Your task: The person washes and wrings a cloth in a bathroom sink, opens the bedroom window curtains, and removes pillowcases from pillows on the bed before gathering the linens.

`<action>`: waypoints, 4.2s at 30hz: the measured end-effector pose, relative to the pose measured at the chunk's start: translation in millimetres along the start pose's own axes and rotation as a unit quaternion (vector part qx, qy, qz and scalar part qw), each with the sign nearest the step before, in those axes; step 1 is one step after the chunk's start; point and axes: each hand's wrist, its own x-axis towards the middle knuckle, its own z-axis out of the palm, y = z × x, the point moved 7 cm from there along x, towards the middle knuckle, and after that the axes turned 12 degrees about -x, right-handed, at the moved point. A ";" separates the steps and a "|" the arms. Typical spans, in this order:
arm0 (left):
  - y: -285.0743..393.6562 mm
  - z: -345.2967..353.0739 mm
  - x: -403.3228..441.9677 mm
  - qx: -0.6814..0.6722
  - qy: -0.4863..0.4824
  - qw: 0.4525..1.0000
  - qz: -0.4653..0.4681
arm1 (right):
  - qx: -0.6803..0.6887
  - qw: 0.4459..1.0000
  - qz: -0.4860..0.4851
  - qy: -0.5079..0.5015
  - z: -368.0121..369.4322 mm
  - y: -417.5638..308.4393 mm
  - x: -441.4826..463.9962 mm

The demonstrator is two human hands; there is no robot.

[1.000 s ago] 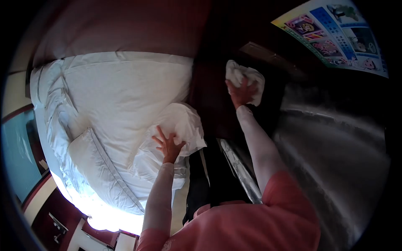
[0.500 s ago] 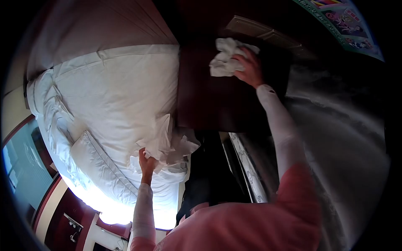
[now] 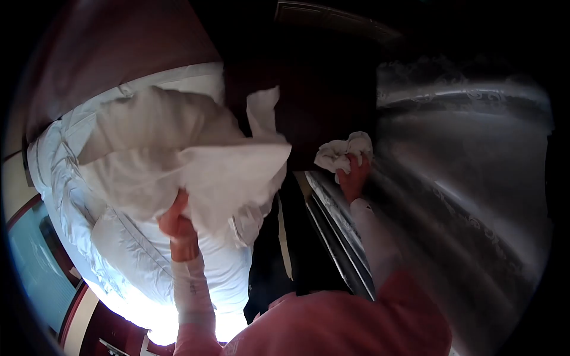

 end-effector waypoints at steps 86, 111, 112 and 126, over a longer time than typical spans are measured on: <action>461.6 -12.7 -309.6 0.501 0.298 0.708 0.398 | 0.580 0.763 -0.057 -0.279 -154.0 -22.6 -54.1; 195.8 433.2 -62.5 0.414 -0.180 0.726 0.518 | 0.647 0.664 0.114 -0.356 -159.3 98.4 -49.4; 174.8 425.2 -81.0 0.403 -0.208 0.762 0.462 | 0.641 0.661 0.105 -0.376 -158.7 94.3 -51.2; -164.4 -97.4 -646.1 0.278 0.522 0.711 -0.381 | 0.359 0.686 -0.221 -0.593 -199.3 -72.1 -44.8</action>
